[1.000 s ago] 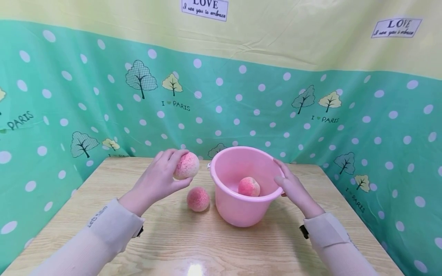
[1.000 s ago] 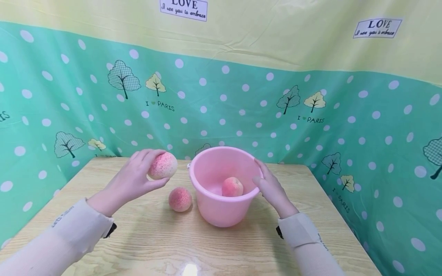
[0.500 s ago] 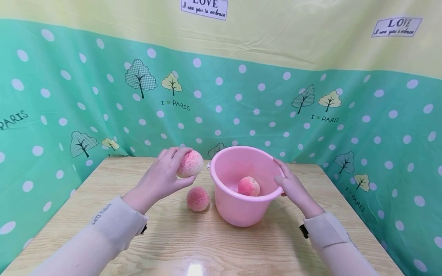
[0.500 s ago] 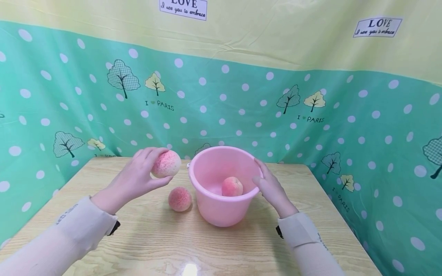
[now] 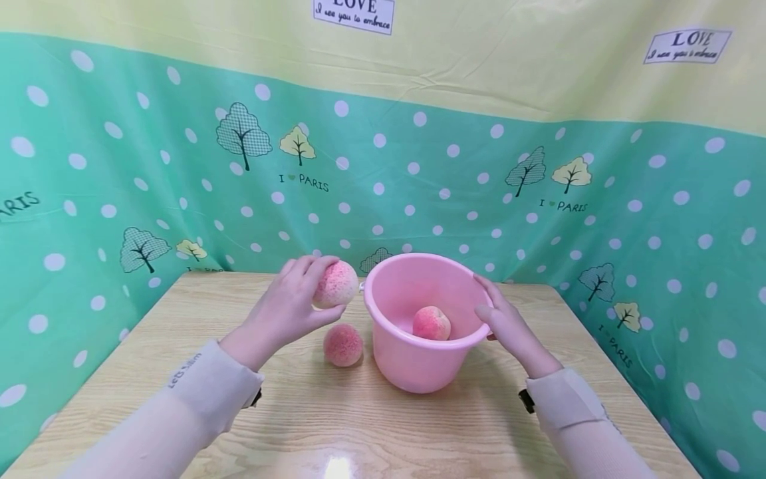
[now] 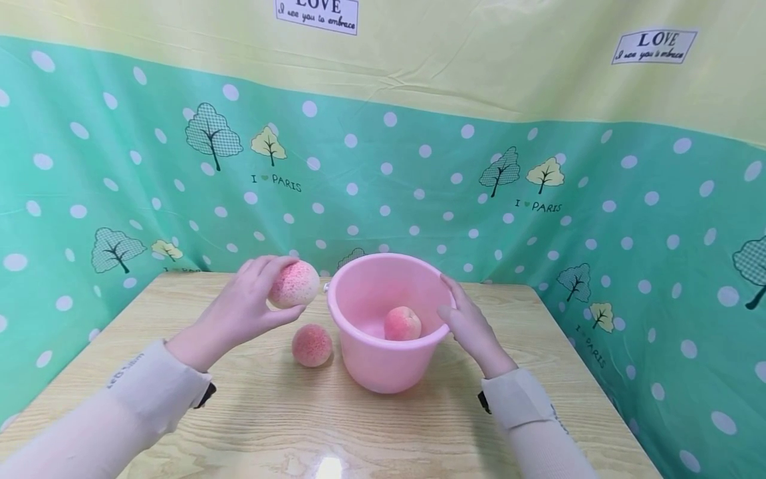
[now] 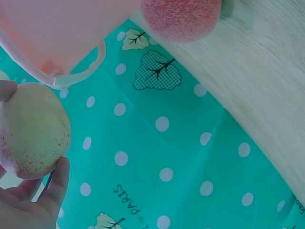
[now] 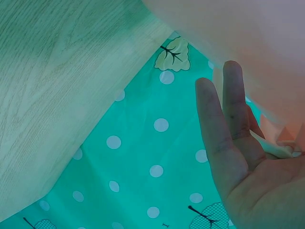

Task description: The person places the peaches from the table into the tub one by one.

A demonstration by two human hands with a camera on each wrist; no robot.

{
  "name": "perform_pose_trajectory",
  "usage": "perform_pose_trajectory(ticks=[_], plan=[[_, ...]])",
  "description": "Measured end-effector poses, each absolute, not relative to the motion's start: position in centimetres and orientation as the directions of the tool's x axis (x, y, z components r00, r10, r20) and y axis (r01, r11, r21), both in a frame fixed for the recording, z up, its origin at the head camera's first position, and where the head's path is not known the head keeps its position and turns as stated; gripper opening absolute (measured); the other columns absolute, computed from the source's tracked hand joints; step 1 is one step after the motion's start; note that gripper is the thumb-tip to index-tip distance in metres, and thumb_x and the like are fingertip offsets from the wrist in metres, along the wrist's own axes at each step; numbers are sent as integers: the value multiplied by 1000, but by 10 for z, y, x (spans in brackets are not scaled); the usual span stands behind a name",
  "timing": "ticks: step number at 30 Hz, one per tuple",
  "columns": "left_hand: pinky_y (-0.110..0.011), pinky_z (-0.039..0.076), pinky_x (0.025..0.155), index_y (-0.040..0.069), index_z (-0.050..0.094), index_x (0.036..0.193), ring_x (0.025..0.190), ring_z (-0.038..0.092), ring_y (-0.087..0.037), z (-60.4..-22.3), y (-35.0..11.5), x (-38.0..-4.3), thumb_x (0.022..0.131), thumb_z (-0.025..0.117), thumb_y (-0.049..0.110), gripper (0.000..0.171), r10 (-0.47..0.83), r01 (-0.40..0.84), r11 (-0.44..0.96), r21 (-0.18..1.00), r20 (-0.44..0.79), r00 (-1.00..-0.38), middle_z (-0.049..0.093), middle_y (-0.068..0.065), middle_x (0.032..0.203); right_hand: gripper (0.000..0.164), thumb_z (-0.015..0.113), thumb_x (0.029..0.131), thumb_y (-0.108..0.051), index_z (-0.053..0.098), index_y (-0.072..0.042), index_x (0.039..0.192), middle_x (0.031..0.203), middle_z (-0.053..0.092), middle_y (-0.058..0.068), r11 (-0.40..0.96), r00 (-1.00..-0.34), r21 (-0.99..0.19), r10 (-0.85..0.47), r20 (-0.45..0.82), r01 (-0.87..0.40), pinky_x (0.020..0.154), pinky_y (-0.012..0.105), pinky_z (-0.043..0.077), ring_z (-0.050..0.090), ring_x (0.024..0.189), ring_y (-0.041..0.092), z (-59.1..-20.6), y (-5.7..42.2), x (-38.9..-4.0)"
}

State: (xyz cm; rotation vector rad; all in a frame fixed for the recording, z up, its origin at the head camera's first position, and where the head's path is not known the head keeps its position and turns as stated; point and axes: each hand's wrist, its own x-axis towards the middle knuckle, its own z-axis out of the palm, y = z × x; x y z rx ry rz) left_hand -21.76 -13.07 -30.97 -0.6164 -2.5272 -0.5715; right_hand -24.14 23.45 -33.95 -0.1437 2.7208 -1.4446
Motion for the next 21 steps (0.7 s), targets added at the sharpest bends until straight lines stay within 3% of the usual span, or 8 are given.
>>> perform_pose_trajectory(ticks=[8,14,21], plan=[[-55,54,91,13,50,136,126,48,-40,-309,-124,-218,76,81,31,70,330,543,794,273,556,-763,55,-18,131,72,41,93,-13,14,-19,160,156,29,24,558,-994,-828,-109,-9,-54,67,32,48,55,108,37,-340,235,-241],[-48,53,87,14,50,136,110,53,-31,-307,-119,-221,76,81,32,70,336,547,795,262,561,-757,56,-10,122,72,41,93,-14,14,-19,160,157,30,23,562,-995,-826,-104,-14,-47,67,32,48,54,109,39,-341,235,-243],[-49,53,91,14,49,139,116,52,-31,-304,-113,-224,78,80,33,71,335,545,794,268,556,-761,56,-11,128,71,41,94,-14,14,-20,160,158,27,21,563,-995,-825,-102,-16,-45,68,32,47,50,118,40,-340,235,-243]])
